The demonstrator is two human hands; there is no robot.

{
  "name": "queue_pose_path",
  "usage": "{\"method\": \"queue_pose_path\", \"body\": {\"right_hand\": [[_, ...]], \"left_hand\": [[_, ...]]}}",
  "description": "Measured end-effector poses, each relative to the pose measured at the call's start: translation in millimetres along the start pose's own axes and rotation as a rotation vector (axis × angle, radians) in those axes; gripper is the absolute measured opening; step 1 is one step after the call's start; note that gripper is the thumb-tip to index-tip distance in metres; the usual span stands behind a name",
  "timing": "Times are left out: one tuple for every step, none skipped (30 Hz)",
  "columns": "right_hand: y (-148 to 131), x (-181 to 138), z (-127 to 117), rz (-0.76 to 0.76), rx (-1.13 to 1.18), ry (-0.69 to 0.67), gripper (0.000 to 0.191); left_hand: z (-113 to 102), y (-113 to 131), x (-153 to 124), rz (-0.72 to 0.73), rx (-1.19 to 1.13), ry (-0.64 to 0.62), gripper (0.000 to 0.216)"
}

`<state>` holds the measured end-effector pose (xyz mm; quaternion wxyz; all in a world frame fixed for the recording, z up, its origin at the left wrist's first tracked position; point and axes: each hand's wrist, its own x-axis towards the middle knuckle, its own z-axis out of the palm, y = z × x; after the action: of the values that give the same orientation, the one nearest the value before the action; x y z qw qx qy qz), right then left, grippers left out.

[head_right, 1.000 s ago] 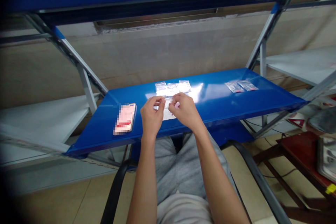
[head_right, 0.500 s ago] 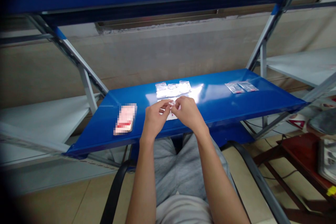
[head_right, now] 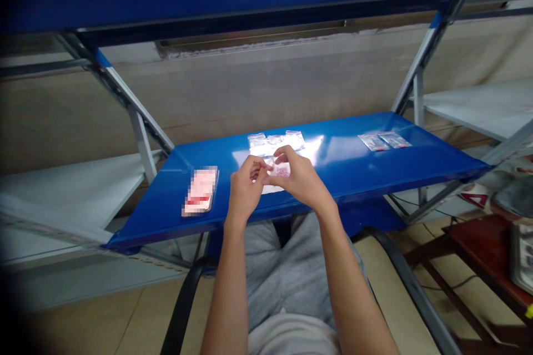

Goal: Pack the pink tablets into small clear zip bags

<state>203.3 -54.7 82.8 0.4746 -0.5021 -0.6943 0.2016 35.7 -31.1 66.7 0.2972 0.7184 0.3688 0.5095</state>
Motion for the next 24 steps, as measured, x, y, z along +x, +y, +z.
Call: {"method": "queue_pose_path", "body": {"right_hand": [[1,0,0,-0.007,-0.020,-0.020,0.054],[2,0,0,-0.024,-0.052,-0.038,0.060],[3,0,0,-0.049,-0.090,-0.050,0.064],[4,0,2,-0.078,-0.129,-0.054,0.065],[6,0,3,-0.104,-0.165,-0.051,0.066],[8,1,5,-0.125,-0.193,-0.042,0.066],[9,1,8,-0.138,-0.211,-0.032,0.065],[10,2,10,-0.146,-0.220,-0.023,0.063],[12,2,12,-0.152,-0.222,-0.015,0.061],[12,3,14,-0.158,-0.217,-0.009,0.059],[13,3,15,-0.165,-0.210,-0.005,0.057],[14,3,16,-0.172,-0.203,-0.002,0.055],[14,3,16,-0.177,-0.198,-0.001,0.053],[14,3,16,-0.181,-0.197,-0.003,0.052],[14,3,16,-0.183,-0.197,-0.005,0.052],[14,3,15,-0.183,-0.197,-0.008,0.052],[14,3,15,-0.182,-0.197,-0.008,0.053],[14,3,15,-0.183,-0.193,-0.008,0.055],[13,3,15,-0.186,-0.186,-0.006,0.058],[13,3,15,-0.191,-0.176,-0.002,0.060],[13,3,16,-0.197,-0.164,0.000,0.062],[13,3,17,-0.202,-0.154,0.001,0.063],[13,3,18,-0.203,-0.147,0.000,0.063],[13,3,19,-0.200,-0.146,-0.001,0.062]], "left_hand": [[0,-1,1,-0.001,-0.012,0.018,0.011],[0,-1,2,-0.005,-0.020,0.031,0.014],[-1,-2,2,-0.014,-0.028,0.041,0.016],[-1,-2,3,-0.028,-0.041,0.049,0.018],[-2,-2,4,-0.043,-0.060,0.057,0.019],[-3,-1,5,-0.056,-0.082,0.068,0.020],[-3,-1,5,-0.066,-0.107,0.081,0.021],[-4,-1,5,-0.073,-0.133,0.097,0.021],[-4,0,5,-0.078,-0.158,0.110,0.020],[-4,0,5,-0.084,-0.179,0.117,0.020],[-4,0,5,-0.092,-0.198,0.118,0.019],[-4,0,5,-0.103,-0.214,0.115,0.018],[-4,0,5,-0.116,-0.226,0.107,0.019],[-4,0,5,-0.128,-0.233,0.100,0.021],[-3,0,5,-0.137,-0.234,0.095,0.023],[-3,0,5,-0.142,-0.230,0.097,0.023],[-3,0,5,-0.140,-0.224,0.102,0.023],[-2,-1,5,-0.132,-0.214,0.111,0.021],[-2,-1,5,-0.118,-0.202,0.122,0.019],[-3,-1,6,-0.102,-0.187,0.134,0.018],[-3,-1,6,-0.086,-0.170,0.143,0.017],[-3,-1,6,-0.072,-0.152,0.150,0.016],[-3,-1,6,-0.062,-0.137,0.155,0.016],[-4,-1,6,-0.057,-0.124,0.159,0.017]]}}
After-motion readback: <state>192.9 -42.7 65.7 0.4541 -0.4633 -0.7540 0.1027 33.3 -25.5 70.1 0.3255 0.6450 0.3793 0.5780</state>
